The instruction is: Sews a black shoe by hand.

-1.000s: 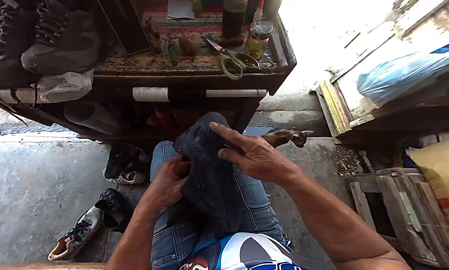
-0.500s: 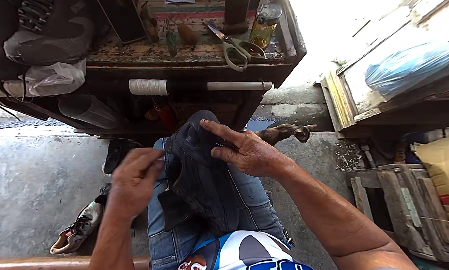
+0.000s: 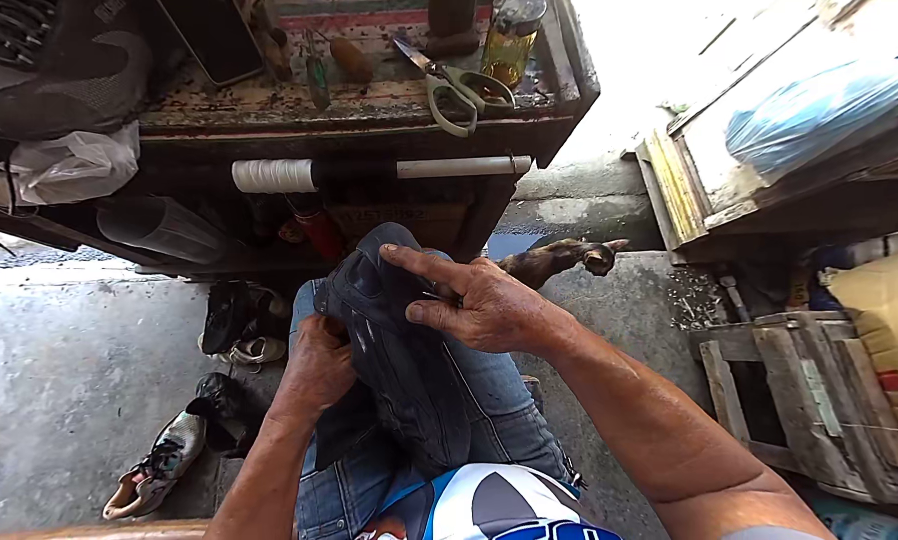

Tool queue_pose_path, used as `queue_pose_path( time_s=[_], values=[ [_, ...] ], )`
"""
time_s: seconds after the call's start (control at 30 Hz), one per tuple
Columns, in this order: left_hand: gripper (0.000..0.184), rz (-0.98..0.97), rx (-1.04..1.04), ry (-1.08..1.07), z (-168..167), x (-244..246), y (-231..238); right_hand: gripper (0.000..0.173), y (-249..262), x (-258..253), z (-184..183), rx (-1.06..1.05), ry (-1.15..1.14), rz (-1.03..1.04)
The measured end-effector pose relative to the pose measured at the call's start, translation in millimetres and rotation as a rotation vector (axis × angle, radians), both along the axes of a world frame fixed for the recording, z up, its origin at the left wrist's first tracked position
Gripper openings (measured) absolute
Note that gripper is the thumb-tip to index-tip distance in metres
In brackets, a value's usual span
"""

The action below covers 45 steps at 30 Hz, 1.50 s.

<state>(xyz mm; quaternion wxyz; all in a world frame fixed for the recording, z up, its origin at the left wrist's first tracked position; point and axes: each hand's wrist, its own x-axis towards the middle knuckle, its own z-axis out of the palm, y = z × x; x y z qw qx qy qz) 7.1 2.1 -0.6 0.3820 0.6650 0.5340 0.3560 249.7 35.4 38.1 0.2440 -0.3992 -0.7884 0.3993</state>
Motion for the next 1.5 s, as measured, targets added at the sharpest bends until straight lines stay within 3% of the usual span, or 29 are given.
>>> queue_pose_path(
  time_s=[0.1, 0.2, 0.3, 0.4, 0.5, 0.6, 0.8, 0.93, 1.5],
  values=[
    [0.019, 0.055, 0.042, 0.115, 3, 6, -1, 0.063, 1, -1, 1, 0.004, -0.027, -0.007],
    [0.002, 0.014, -0.014, -0.016, 0, -2, -3, 0.062, -1, 3, 1, -0.022, 0.009, 0.009],
    [0.025, -0.027, -0.154, -0.301, -1, -20, -4, 0.063, -9, 13, -3, -0.088, 0.140, 0.016],
    [0.033, -0.114, -0.237, -0.593, 4, -27, -11, 0.062, -27, 27, -22, -0.166, 0.201, -0.158],
    [0.056, -0.157, -0.274, -0.705, 9, -25, -17, 0.044, -48, 39, -63, -0.173, 0.235, -0.354],
    [0.069, -0.161, -0.227, -0.599, 19, -13, -19, 0.036, -67, 42, -72, -0.044, 0.230, -0.390],
    [0.021, -0.103, -0.230, -0.655, 20, 5, -20, 0.052, -70, 41, -22, 0.135, 0.010, -0.129],
    [0.017, -0.110, -0.251, -0.680, 19, 2, -21, 0.038, -65, 28, -16, 0.265, 0.028, -0.036],
    [0.012, -0.212, -0.277, -0.670, 16, -2, -17, 0.031, -50, 22, -11, 0.366, -0.067, 0.002]
  ],
)
